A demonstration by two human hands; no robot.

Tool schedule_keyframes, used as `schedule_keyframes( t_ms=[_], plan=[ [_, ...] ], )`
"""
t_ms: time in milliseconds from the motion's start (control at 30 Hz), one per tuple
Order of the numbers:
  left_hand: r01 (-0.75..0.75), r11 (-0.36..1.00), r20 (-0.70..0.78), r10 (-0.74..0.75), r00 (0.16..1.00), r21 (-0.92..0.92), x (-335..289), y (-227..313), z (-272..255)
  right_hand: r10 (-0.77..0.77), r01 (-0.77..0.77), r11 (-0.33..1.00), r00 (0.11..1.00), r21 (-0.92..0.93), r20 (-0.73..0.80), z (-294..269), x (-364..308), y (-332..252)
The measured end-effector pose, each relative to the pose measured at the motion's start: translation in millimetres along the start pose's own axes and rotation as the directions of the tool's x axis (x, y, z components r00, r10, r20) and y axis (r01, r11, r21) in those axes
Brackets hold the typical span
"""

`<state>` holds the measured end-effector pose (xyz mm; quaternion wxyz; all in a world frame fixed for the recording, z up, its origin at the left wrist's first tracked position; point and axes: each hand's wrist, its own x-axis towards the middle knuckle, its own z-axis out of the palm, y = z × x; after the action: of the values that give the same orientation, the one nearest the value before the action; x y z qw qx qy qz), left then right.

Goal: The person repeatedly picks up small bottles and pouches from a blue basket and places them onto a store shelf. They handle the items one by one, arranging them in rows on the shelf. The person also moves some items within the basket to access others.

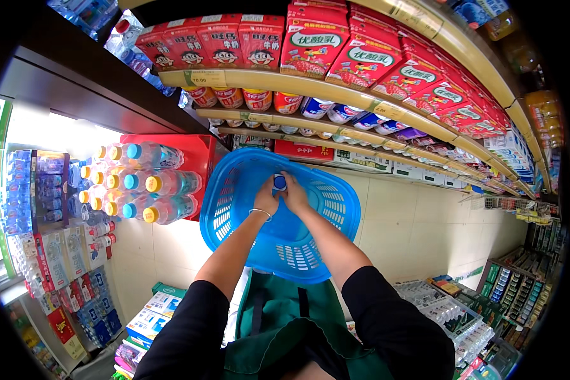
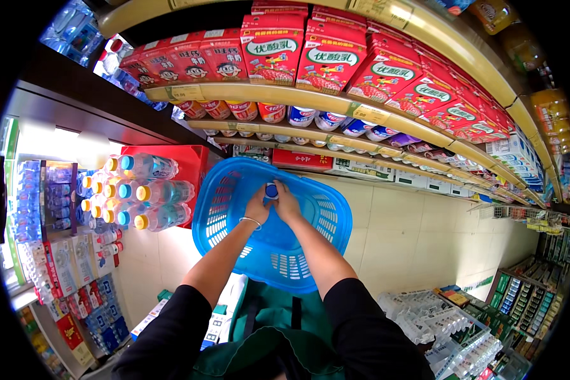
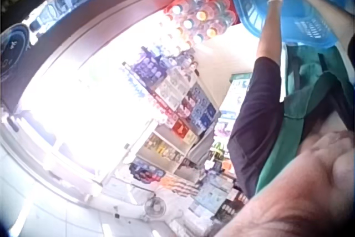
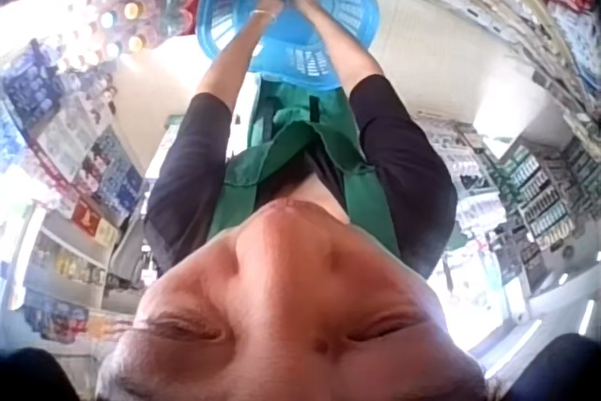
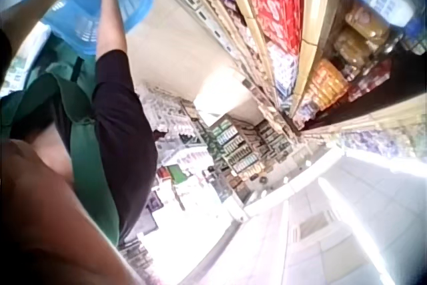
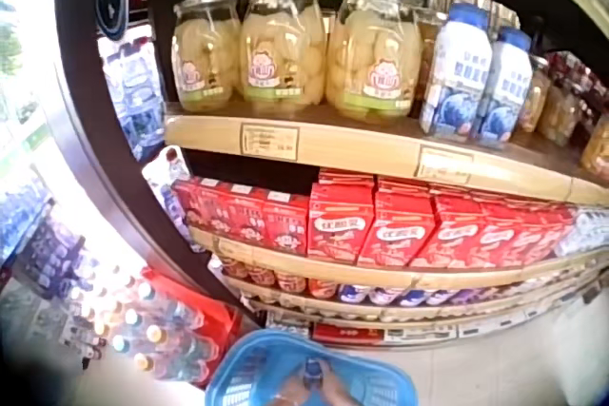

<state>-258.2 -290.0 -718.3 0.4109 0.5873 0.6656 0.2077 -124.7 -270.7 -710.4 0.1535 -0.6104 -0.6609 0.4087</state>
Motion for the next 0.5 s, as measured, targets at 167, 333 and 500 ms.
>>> schedule_keyframes(
  t_ms=[167, 333, 500],
  plan=[
    [-0.112, 0.981, -0.051, 0.121, 0.991, 0.156, -33, 33, -32, -0.117, 0.097, 0.972, 0.99, -0.214, -0.083, -40, -34, -35],
    [-0.263, 0.965, 0.066, 0.263, 0.962, -0.016, -72, 120, -123, -0.298, 0.296, 0.949, 0.955, -0.111, -0.003, -132, -82, -124],
    [-0.486, 0.865, 0.041, 0.494, 0.869, -0.126, -88, 245, -240, -0.622, 0.601, 0.783, 0.759, -0.16, -0.194, -230, -96, -245]
  ],
)
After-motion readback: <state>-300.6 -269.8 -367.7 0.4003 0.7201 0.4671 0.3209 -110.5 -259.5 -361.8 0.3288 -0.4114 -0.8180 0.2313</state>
